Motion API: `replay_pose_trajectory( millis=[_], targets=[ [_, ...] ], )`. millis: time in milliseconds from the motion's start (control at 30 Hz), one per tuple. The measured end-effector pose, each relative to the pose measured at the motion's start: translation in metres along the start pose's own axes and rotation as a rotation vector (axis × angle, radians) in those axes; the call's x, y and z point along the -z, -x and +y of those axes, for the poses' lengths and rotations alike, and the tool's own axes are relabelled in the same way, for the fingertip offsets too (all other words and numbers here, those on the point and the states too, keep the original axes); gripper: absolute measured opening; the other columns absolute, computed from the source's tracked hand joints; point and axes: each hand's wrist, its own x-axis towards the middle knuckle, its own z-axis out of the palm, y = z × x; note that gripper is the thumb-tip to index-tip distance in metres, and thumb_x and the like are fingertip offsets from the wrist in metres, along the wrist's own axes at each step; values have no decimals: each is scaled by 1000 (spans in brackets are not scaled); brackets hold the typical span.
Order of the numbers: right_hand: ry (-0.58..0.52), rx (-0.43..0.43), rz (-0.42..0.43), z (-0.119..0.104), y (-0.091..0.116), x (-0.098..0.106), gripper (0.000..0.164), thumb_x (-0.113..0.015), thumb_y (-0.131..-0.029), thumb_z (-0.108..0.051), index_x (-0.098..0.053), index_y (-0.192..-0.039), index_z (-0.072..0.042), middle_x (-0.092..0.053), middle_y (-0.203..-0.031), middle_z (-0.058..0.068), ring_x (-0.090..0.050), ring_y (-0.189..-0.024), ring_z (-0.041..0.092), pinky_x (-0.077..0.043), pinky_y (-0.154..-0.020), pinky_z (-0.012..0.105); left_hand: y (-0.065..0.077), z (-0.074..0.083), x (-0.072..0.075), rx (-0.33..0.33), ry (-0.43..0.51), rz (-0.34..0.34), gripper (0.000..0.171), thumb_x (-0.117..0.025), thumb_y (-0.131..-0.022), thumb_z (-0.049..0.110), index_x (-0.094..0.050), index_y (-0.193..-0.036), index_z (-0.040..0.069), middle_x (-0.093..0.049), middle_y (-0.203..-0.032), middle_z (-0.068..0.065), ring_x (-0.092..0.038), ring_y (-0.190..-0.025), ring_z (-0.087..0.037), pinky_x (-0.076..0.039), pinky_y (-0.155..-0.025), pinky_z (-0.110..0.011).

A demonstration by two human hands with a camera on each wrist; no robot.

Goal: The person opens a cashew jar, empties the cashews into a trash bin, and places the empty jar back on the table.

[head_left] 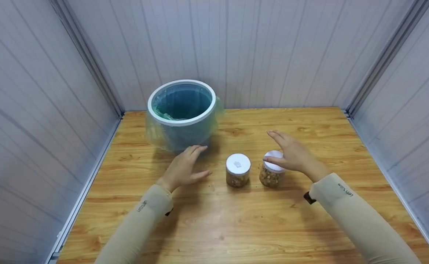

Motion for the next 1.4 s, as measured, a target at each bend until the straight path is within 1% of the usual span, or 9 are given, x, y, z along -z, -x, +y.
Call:
replay_pose_trajectory(
  millis=[100,333,533,700,833,1067,1233,1333,1400],
  targets=[
    [1,2,6,-2,-1,-2,95,-77,-98,-55,-33,-171,-10,-40,-170,26,-42,-154,52,-41,-120,72,0,1,-3,11,14,-11,82,-86,-93,46,-54,-156,4,-63,-151,-14,-60,-141,-32,-50,-121,-50],
    [-18,9,28,-7,-2,-7,96,-79,-96,-54,-36,-169,-8,-42,-169,28,-44,-152,53,-43,-118,72,-1,3,-12,25,35,-33,81,-85,-93,47,-54,-156,6,-62,-152,-13,-59,-142,-31,-49,-122,-49],
    [-16,10,18,-13,-2,-10,97,-77,-96,-58,-36,-170,-9,-44,-168,26,-46,-151,52,-46,-115,72,0,4,-19,36,47,-54,83,-84,-94,49,-52,-158,7,-61,-154,-12,-58,-144,-30,-48,-122,-48],
    [-24,31,29,-16,-4,-13,95,-80,-96,-53,-37,-169,-8,-45,-167,26,-48,-149,52,-47,-115,71,-1,5,-25,63,52,-85,84,-82,-94,52,-51,-160,9,-59,-156,-11,-56,-146,-30,-46,-124,-48],
    [-39,49,44,-20,-5,-16,93,-82,-96,-50,-40,-167,-7,-47,-165,26,-51,-147,52,-48,-114,70,-1,6,-29,76,72,-97,85,-84,-94,50,-50,-160,9,-58,-157,-11,-55,-147,-30,-45,-125,-48],
    [-62,45,23,-25,-7,-18,93,-80,-97,-50,-38,-168,-7,-46,-166,25,-52,-146,52,-49,-113,70,-1,10,-34,109,110,-119,86,-83,-94,49,-48,-161,9,-56,-160,-12,-51,-151,-31,-42,-127,-50],
    [-70,56,33,-29,-8,-19,91,-83,-96,-45,-40,-167,-7,-47,-165,25,-52,-146,52,-48,-114,70,-3,12,-36,110,119,-133,87,-82,-95,53,-47,-162,8,-55,-160,-13,-50,-152,-33,-42,-127,-51],
    [-69,58,33,-30,-9,-20,90,-82,-97,-46,-40,-167,-7,-47,-165,24,-51,-147,51,-49,-113,70,-4,12,-38,106,109,-133,88,-81,-95,55,-47,-162,9,-56,-160,-13,-50,-152,-33,-42,-127,-51],
    [-70,64,35,-30,-10,-21,90,-82,-97,-46,-41,-166,-7,-47,-165,24,-52,-147,51,-50,-112,70,-4,11,-39,98,109,-127,88,-81,-95,54,-47,-161,8,-56,-159,-13,-51,-151,-33,-43,-126,-52]
  ],
)
